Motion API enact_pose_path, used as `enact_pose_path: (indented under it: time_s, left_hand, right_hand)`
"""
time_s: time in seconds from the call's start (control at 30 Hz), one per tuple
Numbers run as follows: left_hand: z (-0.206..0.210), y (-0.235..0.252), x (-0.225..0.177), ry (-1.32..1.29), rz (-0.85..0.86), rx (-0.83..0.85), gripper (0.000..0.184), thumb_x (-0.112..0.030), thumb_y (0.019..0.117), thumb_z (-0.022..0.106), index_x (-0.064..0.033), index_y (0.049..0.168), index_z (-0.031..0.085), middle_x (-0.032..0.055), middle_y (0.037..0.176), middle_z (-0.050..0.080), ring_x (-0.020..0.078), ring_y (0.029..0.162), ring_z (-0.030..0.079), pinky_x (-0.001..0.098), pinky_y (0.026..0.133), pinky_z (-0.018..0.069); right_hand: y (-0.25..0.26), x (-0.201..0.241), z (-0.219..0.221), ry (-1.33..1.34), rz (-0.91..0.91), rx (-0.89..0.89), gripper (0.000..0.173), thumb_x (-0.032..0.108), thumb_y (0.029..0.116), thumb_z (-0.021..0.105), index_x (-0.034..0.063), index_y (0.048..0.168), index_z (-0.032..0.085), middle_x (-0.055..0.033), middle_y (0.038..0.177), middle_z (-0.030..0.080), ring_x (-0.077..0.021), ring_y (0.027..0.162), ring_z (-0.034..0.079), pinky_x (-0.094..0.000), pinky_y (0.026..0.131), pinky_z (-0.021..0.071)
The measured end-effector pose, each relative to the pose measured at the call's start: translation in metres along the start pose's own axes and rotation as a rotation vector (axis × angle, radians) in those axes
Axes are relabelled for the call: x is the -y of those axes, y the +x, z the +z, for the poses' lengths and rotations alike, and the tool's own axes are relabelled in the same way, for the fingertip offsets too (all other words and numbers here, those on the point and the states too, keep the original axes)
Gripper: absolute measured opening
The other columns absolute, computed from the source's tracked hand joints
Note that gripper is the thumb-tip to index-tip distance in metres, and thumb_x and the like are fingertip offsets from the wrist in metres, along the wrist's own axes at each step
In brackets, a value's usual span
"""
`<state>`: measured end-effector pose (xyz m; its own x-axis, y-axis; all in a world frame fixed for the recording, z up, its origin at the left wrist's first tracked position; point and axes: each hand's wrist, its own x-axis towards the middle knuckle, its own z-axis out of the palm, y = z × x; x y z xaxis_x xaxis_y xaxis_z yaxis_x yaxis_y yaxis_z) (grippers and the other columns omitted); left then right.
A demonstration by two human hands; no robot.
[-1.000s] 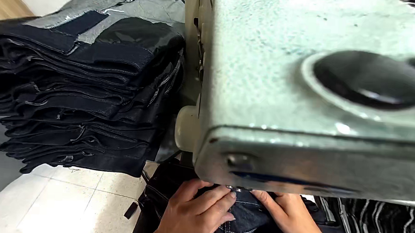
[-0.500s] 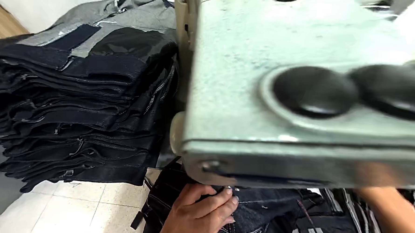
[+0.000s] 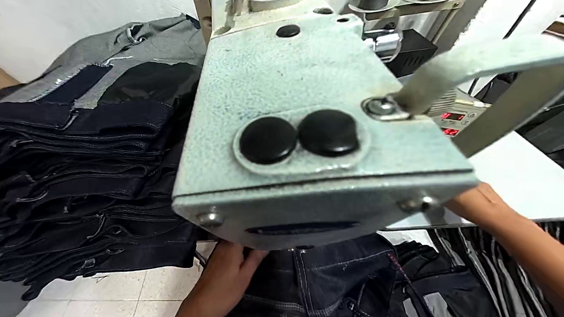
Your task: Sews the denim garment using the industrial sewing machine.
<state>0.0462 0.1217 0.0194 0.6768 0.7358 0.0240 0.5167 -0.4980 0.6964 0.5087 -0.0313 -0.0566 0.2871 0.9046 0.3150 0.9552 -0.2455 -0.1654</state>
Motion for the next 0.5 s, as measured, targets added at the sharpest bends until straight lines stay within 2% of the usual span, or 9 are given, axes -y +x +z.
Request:
enact_pose_path:
  time_s: [0.03,0.1,0.17,0.2,0.27,0.3,0.37,0.43,0.5]
  left_hand:
    - [0.001,0.003,-0.005,-0.026,-0.026,0.093,0.056,-0.046,0.1042,0.050,0.0009,0.131,0.063,0.0173,0.126,0.068,0.0244,0.125,0.062,0.0476,0.110,0.0465]
    - [0.005,0.004,-0.012,-0.027,-0.031,0.145,0.059,-0.047,0.1055,0.047,0.0027,0.134,0.060,0.0193,0.127,0.067,0.0246,0.126,0.061,0.0468,0.110,0.0458]
    - [0.011,0.003,-0.012,-0.041,-0.004,0.098,0.055,-0.045,0.1059,0.047,0.0027,0.129,0.062,0.0164,0.120,0.070,0.0202,0.120,0.065,0.0427,0.106,0.0494]
    - [0.013,0.003,-0.012,-0.058,0.012,0.072,0.052,-0.042,0.1059,0.048,0.0029,0.127,0.063,0.0155,0.116,0.071,0.0187,0.116,0.066,0.0412,0.104,0.0505]
    - [0.018,0.002,-0.011,-0.102,0.050,0.017,0.046,-0.038,0.1052,0.051,0.0026,0.120,0.067,0.0131,0.108,0.073,0.0148,0.108,0.068,0.0374,0.099,0.0532]
    - [0.019,0.002,-0.011,-0.124,0.070,-0.003,0.042,-0.035,0.1050,0.051,0.0026,0.118,0.068,0.0124,0.105,0.073,0.0128,0.105,0.069,0.0351,0.097,0.0539]
    - [0.022,0.003,-0.009,-0.171,0.131,-0.052,0.035,-0.027,0.1046,0.052,0.0029,0.113,0.069,0.0108,0.102,0.074,0.0071,0.101,0.069,0.0275,0.094,0.0542]
    - [0.027,0.005,-0.003,-0.204,0.219,-0.123,0.029,-0.019,0.1038,0.053,0.0039,0.107,0.071,0.0102,0.101,0.073,0.0041,0.101,0.067,0.0221,0.095,0.0525]
    - [0.030,0.011,-0.001,-0.141,0.250,-0.213,0.024,-0.012,0.0990,0.055,0.0047,0.098,0.073,0.0134,0.096,0.074,0.0107,0.099,0.069,0.0250,0.095,0.0518]
  right_hand:
    - [0.001,0.025,-0.016,0.121,0.122,0.076,0.017,-0.007,0.0873,0.072,-0.0152,0.101,0.065,-0.0358,0.104,0.060,-0.0549,0.090,0.064,-0.0698,0.071,0.0503]
    - [-0.010,0.067,-0.034,0.347,0.097,0.041,0.024,-0.010,0.0841,0.068,-0.0132,0.108,0.065,-0.0299,0.096,0.063,-0.0463,0.076,0.065,-0.0655,0.067,0.0511]
    - [-0.027,0.103,-0.033,0.492,-0.043,0.016,0.024,0.021,0.0952,0.058,0.0041,0.111,0.066,-0.0052,0.079,0.066,-0.0145,0.059,0.062,-0.0367,0.054,0.0544]
    - [-0.032,0.119,-0.027,0.551,-0.105,0.020,0.033,0.038,0.0994,0.055,0.0109,0.114,0.067,0.0015,0.080,0.067,-0.0064,0.062,0.061,-0.0292,0.056,0.0547]
    - [-0.035,0.144,-0.007,0.654,-0.164,0.090,0.052,0.058,0.0969,0.056,0.0132,0.120,0.070,-0.0016,0.090,0.072,-0.0104,0.073,0.066,-0.0361,0.064,0.0573]
    - [-0.033,0.150,0.003,0.716,-0.145,0.162,0.056,0.061,0.0927,0.060,0.0132,0.119,0.072,-0.0019,0.092,0.073,-0.0108,0.078,0.068,-0.0375,0.068,0.0572]
    - [-0.025,0.153,0.018,0.867,-0.076,0.268,0.041,0.054,0.0888,0.069,0.0159,0.103,0.075,0.0076,0.083,0.070,0.0016,0.075,0.063,-0.0237,0.068,0.0534]
    - [-0.018,0.154,0.020,0.941,-0.043,0.267,0.027,0.043,0.0884,0.072,0.0159,0.090,0.074,0.0132,0.078,0.067,0.0092,0.072,0.059,-0.0143,0.068,0.0496]
    - [-0.014,0.158,0.021,0.921,-0.023,0.167,0.021,0.033,0.0890,0.071,0.0121,0.087,0.071,0.0125,0.075,0.063,0.0112,0.069,0.056,-0.0113,0.066,0.0473]
